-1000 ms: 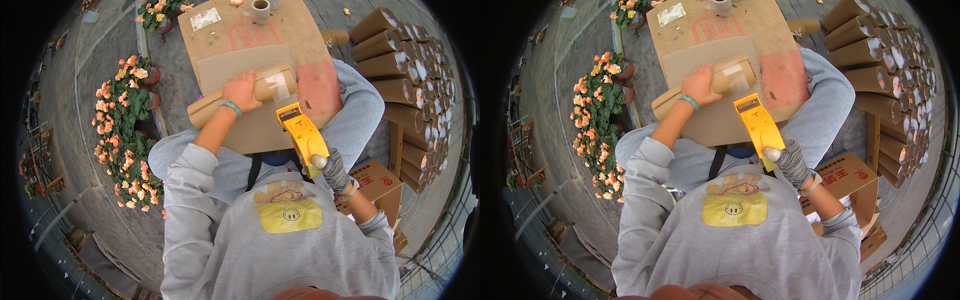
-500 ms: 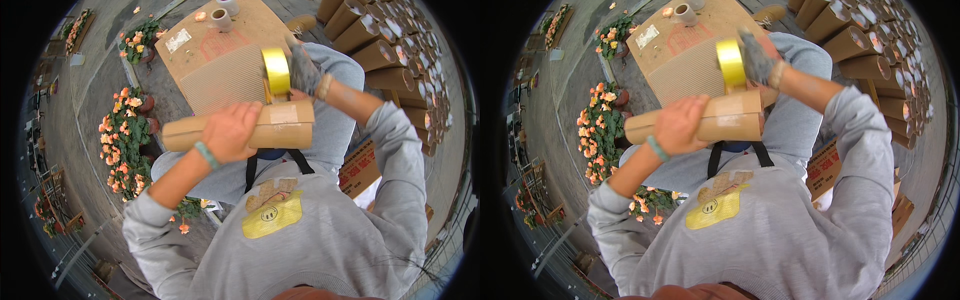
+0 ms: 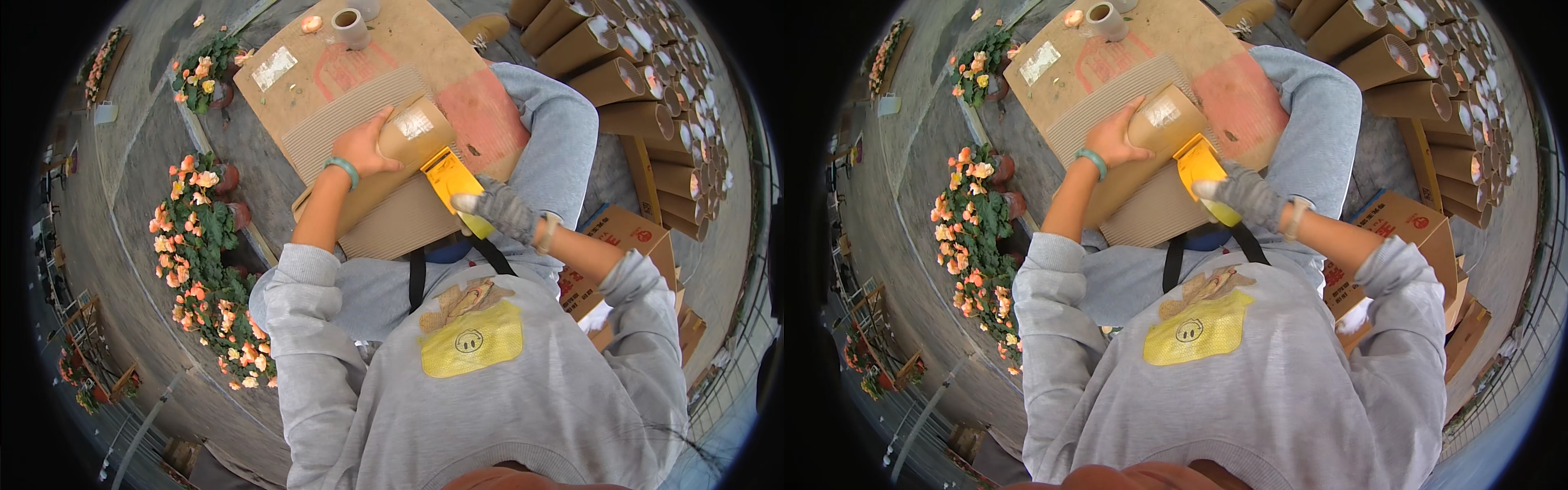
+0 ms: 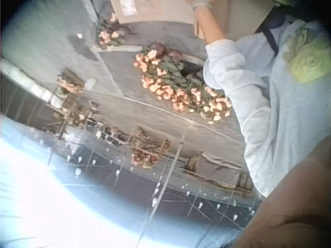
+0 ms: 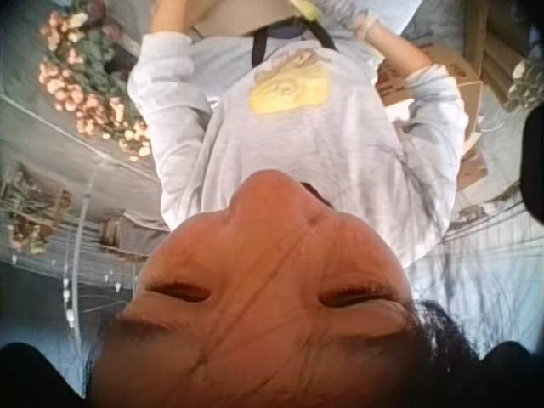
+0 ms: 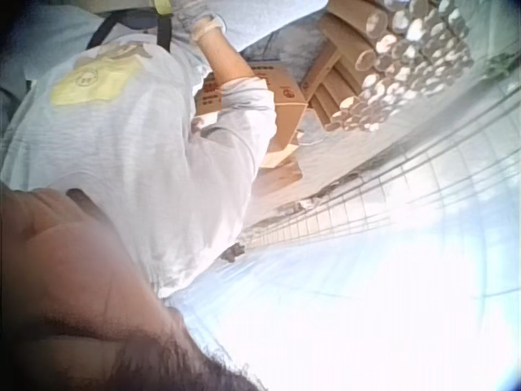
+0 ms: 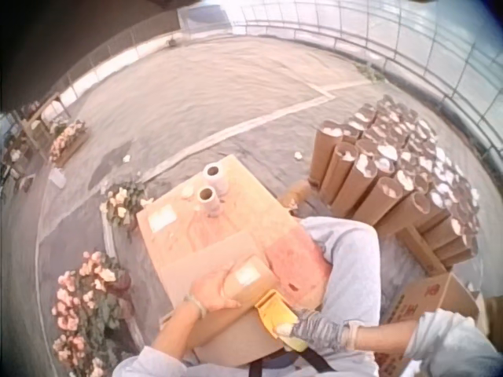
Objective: The person sits on the floor and repeatedly assembles decorative cones by placing cotton and artificial flowers onto a cardboard sheet, rolling the cardboard into a cone, and sealing it with a tape dispenser. The finished cones are placed in a nearby box.
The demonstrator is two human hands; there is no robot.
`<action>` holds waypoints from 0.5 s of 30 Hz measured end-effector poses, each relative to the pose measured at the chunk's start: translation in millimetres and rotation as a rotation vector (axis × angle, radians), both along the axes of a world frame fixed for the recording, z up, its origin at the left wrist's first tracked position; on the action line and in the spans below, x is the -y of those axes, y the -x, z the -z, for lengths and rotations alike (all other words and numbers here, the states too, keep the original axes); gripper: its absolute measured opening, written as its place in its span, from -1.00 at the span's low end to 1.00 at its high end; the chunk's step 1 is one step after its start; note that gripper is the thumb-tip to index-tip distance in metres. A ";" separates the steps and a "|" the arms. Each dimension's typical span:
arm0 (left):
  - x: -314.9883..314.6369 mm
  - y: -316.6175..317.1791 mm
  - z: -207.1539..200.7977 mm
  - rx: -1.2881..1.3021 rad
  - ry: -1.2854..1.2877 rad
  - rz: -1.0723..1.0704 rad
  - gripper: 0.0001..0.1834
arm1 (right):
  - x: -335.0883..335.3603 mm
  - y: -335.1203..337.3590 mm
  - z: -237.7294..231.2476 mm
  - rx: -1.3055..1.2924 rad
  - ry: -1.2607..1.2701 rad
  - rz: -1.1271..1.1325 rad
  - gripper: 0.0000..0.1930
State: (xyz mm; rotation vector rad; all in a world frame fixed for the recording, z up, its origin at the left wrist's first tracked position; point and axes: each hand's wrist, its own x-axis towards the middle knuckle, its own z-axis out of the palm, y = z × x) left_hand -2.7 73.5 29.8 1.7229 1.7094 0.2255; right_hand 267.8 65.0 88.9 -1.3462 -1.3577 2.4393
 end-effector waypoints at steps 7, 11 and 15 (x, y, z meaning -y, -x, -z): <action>-5.0 22.4 29.7 0.377 0.118 -0.120 0.04 | -18.6 -30.2 40.4 0.124 -1.069 0.055 -0.36; 11.5 35.8 29.4 0.883 0.358 -0.430 -0.17 | -79.6 -12.7 64.6 0.626 -1.097 -0.316 -0.46; 42.1 48.1 14.7 1.367 0.450 -0.780 -0.30 | -71.0 -16.2 60.6 0.322 -1.240 -0.341 -0.62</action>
